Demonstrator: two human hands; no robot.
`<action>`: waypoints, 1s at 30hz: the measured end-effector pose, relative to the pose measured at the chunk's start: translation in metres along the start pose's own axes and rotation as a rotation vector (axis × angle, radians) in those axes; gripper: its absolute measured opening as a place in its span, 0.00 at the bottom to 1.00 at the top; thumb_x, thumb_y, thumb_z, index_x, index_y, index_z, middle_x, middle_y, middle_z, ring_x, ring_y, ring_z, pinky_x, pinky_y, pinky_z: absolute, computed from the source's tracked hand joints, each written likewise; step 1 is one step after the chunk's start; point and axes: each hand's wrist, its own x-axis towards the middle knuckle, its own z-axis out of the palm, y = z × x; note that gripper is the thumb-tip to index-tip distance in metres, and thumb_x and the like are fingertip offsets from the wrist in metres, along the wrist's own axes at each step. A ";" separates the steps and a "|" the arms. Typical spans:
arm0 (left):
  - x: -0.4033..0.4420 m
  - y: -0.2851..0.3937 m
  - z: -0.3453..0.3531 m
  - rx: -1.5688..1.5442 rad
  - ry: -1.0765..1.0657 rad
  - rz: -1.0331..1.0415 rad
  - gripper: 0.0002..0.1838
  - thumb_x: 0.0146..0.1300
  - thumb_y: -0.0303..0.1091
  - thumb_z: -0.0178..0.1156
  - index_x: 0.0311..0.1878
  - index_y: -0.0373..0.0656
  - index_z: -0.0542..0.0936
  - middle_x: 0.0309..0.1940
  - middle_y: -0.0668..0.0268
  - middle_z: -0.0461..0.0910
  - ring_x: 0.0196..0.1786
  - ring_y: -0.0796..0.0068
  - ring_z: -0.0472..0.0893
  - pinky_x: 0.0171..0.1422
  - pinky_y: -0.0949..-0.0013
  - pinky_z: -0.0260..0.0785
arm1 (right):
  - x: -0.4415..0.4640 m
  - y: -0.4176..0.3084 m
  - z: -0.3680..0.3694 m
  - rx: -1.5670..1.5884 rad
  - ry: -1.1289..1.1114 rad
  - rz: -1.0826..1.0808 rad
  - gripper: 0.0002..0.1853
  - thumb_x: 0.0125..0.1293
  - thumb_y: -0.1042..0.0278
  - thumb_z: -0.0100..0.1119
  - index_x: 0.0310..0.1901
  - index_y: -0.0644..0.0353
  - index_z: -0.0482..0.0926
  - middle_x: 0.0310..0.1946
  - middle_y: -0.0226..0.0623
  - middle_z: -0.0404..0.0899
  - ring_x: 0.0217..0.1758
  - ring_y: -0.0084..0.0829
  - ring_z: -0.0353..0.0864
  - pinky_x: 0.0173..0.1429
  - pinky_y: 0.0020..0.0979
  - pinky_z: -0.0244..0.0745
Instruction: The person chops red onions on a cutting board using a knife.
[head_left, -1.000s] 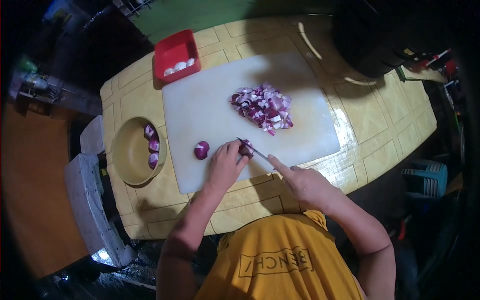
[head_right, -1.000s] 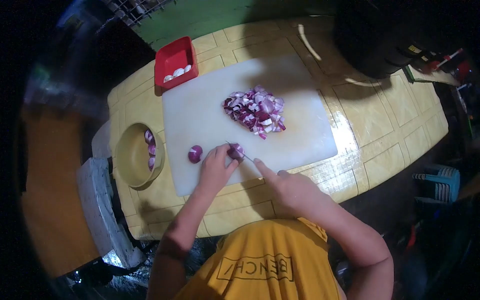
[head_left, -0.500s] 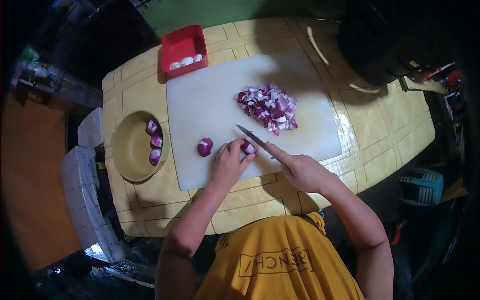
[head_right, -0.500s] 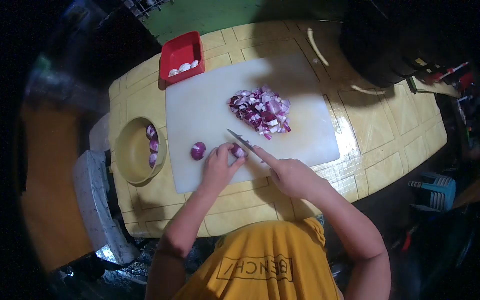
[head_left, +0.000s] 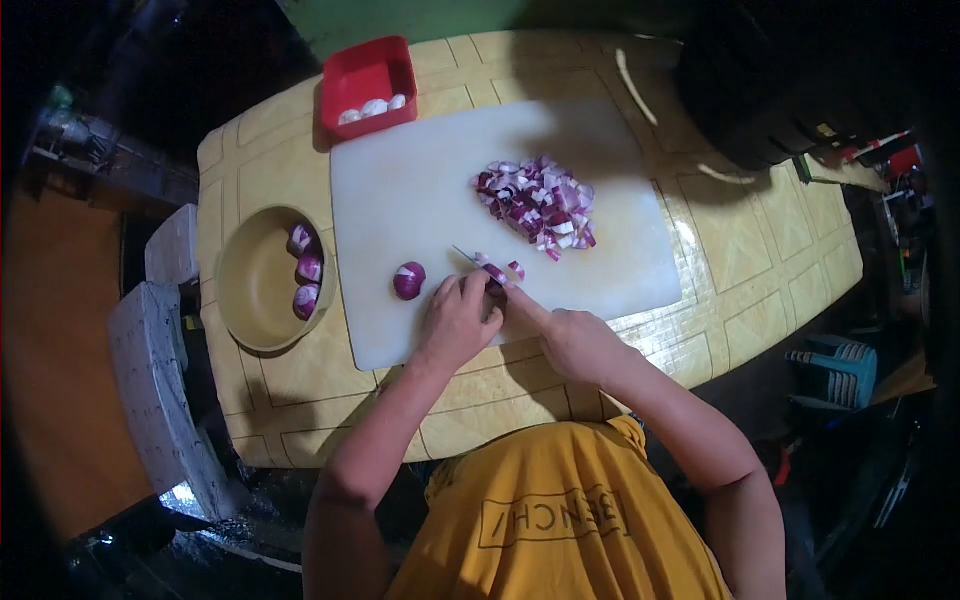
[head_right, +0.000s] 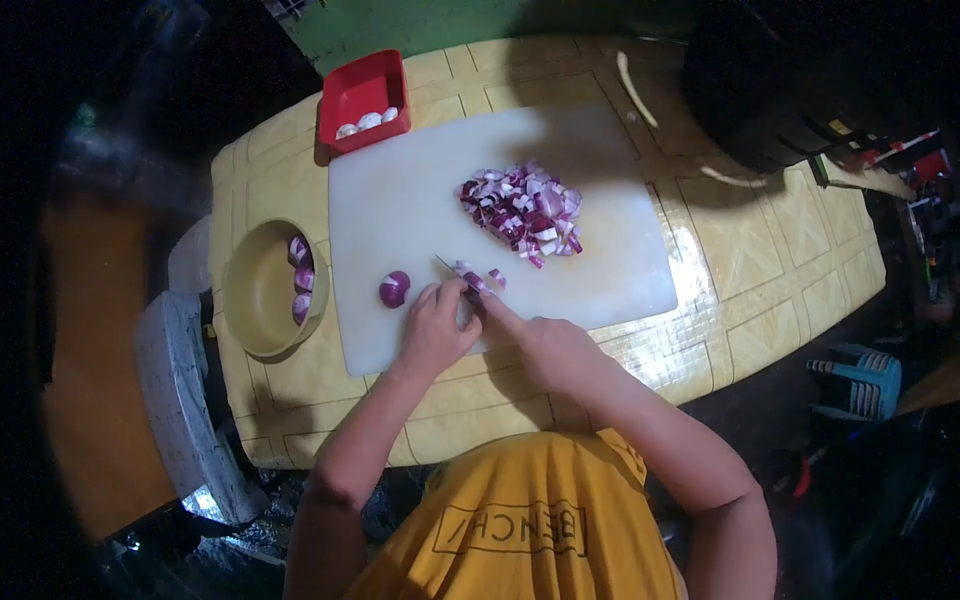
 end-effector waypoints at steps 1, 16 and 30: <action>0.003 0.001 0.001 0.007 0.017 0.005 0.21 0.55 0.33 0.73 0.51 0.41 0.77 0.41 0.54 0.83 0.46 0.48 0.82 0.51 0.50 0.77 | 0.007 0.009 0.004 0.004 0.075 -0.060 0.48 0.63 0.77 0.54 0.85 0.44 0.47 0.26 0.55 0.81 0.31 0.56 0.84 0.39 0.52 0.79; -0.009 0.001 -0.001 0.006 0.017 -0.010 0.19 0.49 0.26 0.67 0.45 0.40 0.75 0.37 0.55 0.81 0.46 0.50 0.81 0.51 0.50 0.78 | -0.016 -0.019 -0.020 -0.128 -0.028 -0.019 0.45 0.68 0.75 0.54 0.85 0.47 0.48 0.28 0.56 0.82 0.32 0.56 0.85 0.43 0.52 0.80; -0.012 0.007 0.004 0.108 0.072 0.050 0.14 0.57 0.29 0.68 0.46 0.40 0.80 0.37 0.57 0.84 0.43 0.51 0.82 0.49 0.50 0.77 | 0.001 0.000 0.008 -0.028 0.124 -0.096 0.46 0.67 0.73 0.54 0.84 0.46 0.46 0.25 0.52 0.82 0.27 0.55 0.83 0.36 0.53 0.77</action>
